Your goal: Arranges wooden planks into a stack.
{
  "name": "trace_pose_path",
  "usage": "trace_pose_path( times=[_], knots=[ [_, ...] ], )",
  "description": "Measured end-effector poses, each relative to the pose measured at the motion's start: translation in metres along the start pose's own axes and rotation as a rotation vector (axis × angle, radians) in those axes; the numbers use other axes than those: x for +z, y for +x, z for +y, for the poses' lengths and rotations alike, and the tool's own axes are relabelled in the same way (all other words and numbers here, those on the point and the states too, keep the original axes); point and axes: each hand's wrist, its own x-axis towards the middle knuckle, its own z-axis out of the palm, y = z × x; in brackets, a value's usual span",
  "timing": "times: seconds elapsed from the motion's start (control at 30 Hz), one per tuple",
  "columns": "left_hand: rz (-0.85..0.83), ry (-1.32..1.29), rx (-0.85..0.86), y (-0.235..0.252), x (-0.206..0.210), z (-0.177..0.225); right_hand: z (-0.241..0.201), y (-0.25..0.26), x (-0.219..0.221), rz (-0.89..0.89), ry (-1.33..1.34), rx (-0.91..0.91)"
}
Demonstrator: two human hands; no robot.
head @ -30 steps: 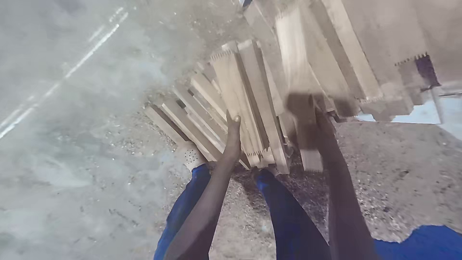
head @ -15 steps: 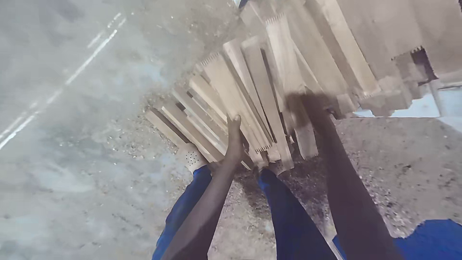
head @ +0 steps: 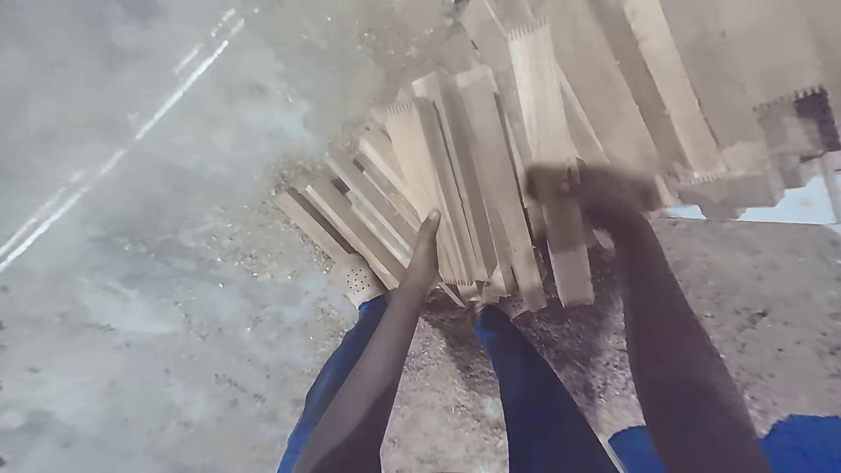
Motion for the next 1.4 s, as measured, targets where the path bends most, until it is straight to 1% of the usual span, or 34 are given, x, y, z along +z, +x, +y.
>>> trace_pose_path(
  times=[0.03,0.07,0.1,0.13,0.2,0.27,0.37,0.5,0.63,0.67,0.73,0.8,0.87,0.9,1.0,1.07,1.1,1.17,1.23,1.27,1.33,1.4],
  knots=[
    [-0.011,0.006,-0.001,0.001,0.000,0.000,0.050,0.038,-0.015,-0.090,-0.082,-0.383],
    [-0.022,0.004,-0.003,0.001,0.000,-0.001,0.079,0.079,-0.024,-0.149,-0.081,-0.540],
    [-0.022,0.007,-0.005,0.002,-0.001,-0.002,0.091,0.106,-0.030,-0.194,-0.040,-0.566],
    [-0.015,0.009,-0.004,0.004,-0.001,-0.003,0.096,0.121,-0.034,-0.230,-0.004,-0.556],
    [-0.001,0.004,-0.001,0.004,-0.001,-0.004,0.095,0.130,-0.035,-0.277,0.017,-0.520],
    [0.008,0.027,-0.008,0.003,0.001,-0.002,0.095,0.125,-0.032,-0.259,0.000,-0.521],
    [0.023,0.056,-0.027,0.004,0.003,0.000,0.091,0.112,-0.029,-0.174,-0.043,-0.532],
    [0.024,0.028,-0.024,0.005,-0.001,-0.003,0.082,0.099,-0.026,-0.037,-0.133,-0.533],
    [0.056,0.060,-0.034,0.003,0.005,0.002,0.080,0.110,-0.036,0.102,-0.257,-0.593],
    [0.063,0.065,-0.036,0.003,0.006,0.002,0.081,0.111,-0.038,0.161,-0.308,-0.612],
    [0.068,0.081,-0.045,0.004,0.005,0.003,0.084,0.105,-0.036,0.319,-0.427,-0.691],
    [0.067,0.106,-0.050,0.002,0.006,0.003,0.089,0.100,-0.030,0.480,-0.497,-0.871],
    [0.057,0.115,-0.033,0.002,0.007,0.003,0.089,0.096,-0.018,0.636,-0.517,-0.955],
    [0.056,0.118,-0.030,0.002,0.007,0.003,0.090,0.090,-0.009,0.675,-0.492,-0.975],
    [0.070,0.128,-0.042,0.002,0.007,0.003,0.099,0.056,0.033,0.706,-0.353,-0.947],
    [0.066,0.122,-0.037,0.003,0.007,0.001,0.114,0.046,0.065,0.752,-0.276,-0.934],
    [0.057,0.117,-0.026,0.004,0.006,0.000,0.123,0.044,0.081,0.765,-0.256,-0.905],
    [0.044,0.093,0.002,0.005,0.005,-0.002,0.142,0.044,0.105,0.729,-0.224,-0.753],
    [0.037,0.078,0.026,0.004,0.004,-0.003,0.153,0.048,0.116,0.647,-0.234,-0.558],
    [0.032,0.074,0.032,0.004,0.003,-0.004,0.155,0.049,0.118,0.604,-0.240,-0.492],
    [0.017,0.065,0.039,0.005,0.002,-0.006,0.157,0.049,0.115,0.525,-0.234,-0.463],
    [0.019,0.066,0.043,0.004,0.005,-0.003,0.161,0.047,0.107,0.492,-0.239,-0.530]
  ],
)
